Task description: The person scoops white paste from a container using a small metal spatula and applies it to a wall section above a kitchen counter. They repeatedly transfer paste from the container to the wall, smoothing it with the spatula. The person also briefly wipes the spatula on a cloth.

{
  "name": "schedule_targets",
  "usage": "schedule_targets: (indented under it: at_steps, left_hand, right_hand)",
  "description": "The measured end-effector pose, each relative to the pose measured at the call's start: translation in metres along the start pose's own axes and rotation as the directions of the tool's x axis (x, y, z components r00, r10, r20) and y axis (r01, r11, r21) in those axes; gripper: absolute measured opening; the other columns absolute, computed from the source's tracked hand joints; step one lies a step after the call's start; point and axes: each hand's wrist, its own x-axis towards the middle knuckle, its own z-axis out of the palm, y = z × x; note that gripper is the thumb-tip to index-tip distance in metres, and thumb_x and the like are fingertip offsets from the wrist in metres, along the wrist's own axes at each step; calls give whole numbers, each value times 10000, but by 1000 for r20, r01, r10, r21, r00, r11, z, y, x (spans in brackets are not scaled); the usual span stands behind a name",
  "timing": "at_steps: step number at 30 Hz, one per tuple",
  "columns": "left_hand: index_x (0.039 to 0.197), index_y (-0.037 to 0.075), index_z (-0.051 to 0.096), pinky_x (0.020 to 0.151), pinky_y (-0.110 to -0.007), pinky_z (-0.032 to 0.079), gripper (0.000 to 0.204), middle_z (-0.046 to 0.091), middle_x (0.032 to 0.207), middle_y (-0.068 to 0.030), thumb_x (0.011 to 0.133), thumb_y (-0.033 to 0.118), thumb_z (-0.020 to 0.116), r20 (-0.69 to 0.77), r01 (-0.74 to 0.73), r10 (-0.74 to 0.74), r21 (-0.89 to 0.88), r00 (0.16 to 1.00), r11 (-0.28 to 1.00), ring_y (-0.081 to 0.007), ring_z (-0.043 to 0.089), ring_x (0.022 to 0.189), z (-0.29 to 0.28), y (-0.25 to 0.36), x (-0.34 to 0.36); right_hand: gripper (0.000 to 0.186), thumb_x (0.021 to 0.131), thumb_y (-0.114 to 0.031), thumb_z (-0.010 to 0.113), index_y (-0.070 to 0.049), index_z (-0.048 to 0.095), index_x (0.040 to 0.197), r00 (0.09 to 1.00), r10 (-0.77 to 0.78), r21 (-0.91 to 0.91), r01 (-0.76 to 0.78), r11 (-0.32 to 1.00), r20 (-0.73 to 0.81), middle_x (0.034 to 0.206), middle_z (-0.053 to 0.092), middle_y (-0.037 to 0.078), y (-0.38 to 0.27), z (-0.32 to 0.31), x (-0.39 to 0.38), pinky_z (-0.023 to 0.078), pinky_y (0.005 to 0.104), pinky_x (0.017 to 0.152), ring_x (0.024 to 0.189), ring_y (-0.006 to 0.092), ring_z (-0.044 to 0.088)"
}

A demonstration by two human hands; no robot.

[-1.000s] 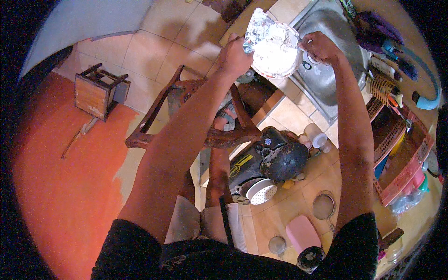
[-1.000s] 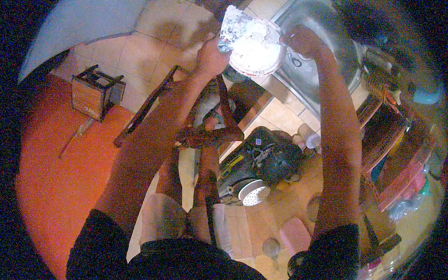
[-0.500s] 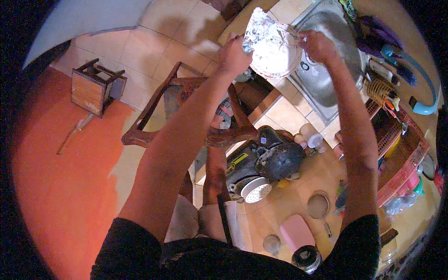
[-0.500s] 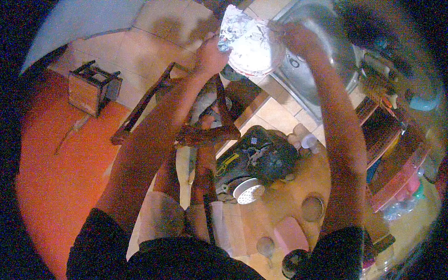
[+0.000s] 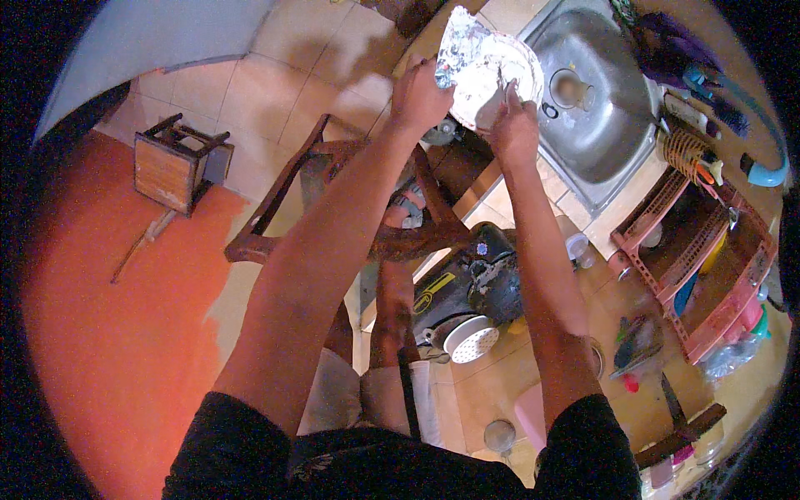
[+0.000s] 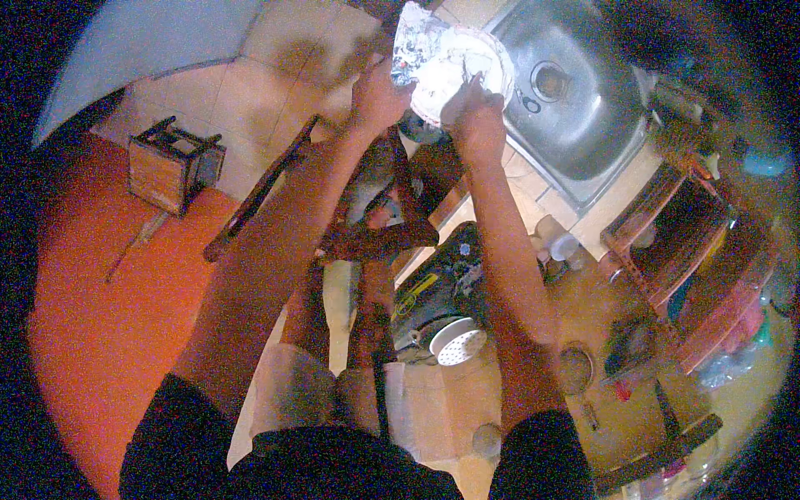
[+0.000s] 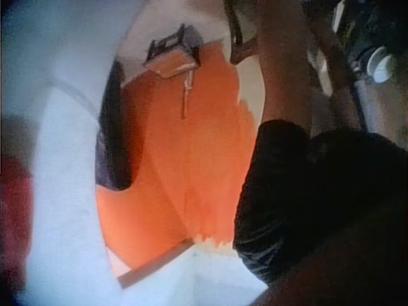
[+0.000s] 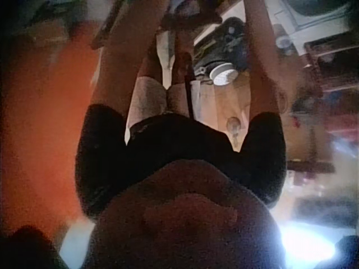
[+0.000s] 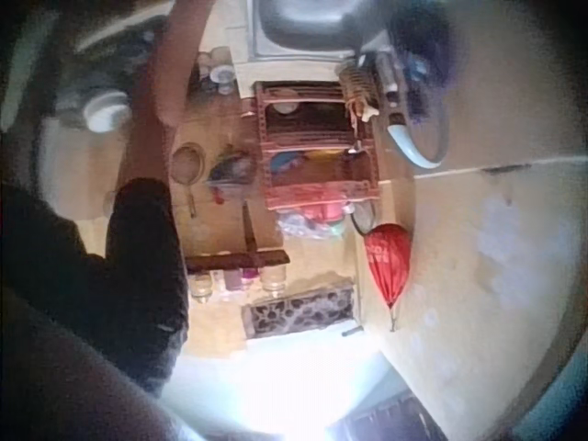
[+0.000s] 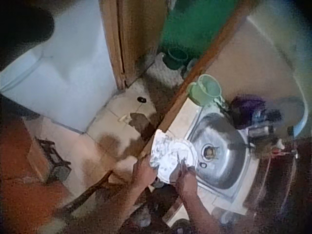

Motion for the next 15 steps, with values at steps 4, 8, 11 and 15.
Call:
schedule_targets:
  at_steps: [4,8,11,15]
  left_hand:
    - [1006,37,582,785,-462,478,354,575,1001,-184,716,212,685,0,32,-32,15,999,999,-374,567,944,-1,2,-2]
    - [1058,20,562,821,-468,470,424,579,1045,-194,723,247,689,70,84,-89,70,994,994,-374,564,982,-6,3,-1]
    - [1136,1,516,856,-461,459,524,565,1118,-219,730,279,696,62,49,-52,54,997,997,-380,546,1043,-2,-2,2]
    - [1214,-14,444,893,-468,439,590,562,1134,-252,784,330,655,83,20,-6,-173,997,985,-423,535,1052,-28,-1,-9]
  right_hand:
    - [474,875,-109,492,-81,425,1344,984,106,12,-109,994,143,915,541,261,-6,-7,-10,465,459,777,841,430,569]
    - [441,884,-103,521,-55,459,1317,987,-122,157,105,982,101,964,598,247,14,-18,-17,481,419,735,846,340,606]
    - [402,905,-117,529,-30,480,1294,997,-24,443,-9,896,68,915,639,151,44,-10,-22,487,332,596,711,189,606]
    - [291,927,-146,489,-42,539,1194,823,292,743,-567,357,488,795,613,47,8,-37,-29,442,265,445,551,118,530]
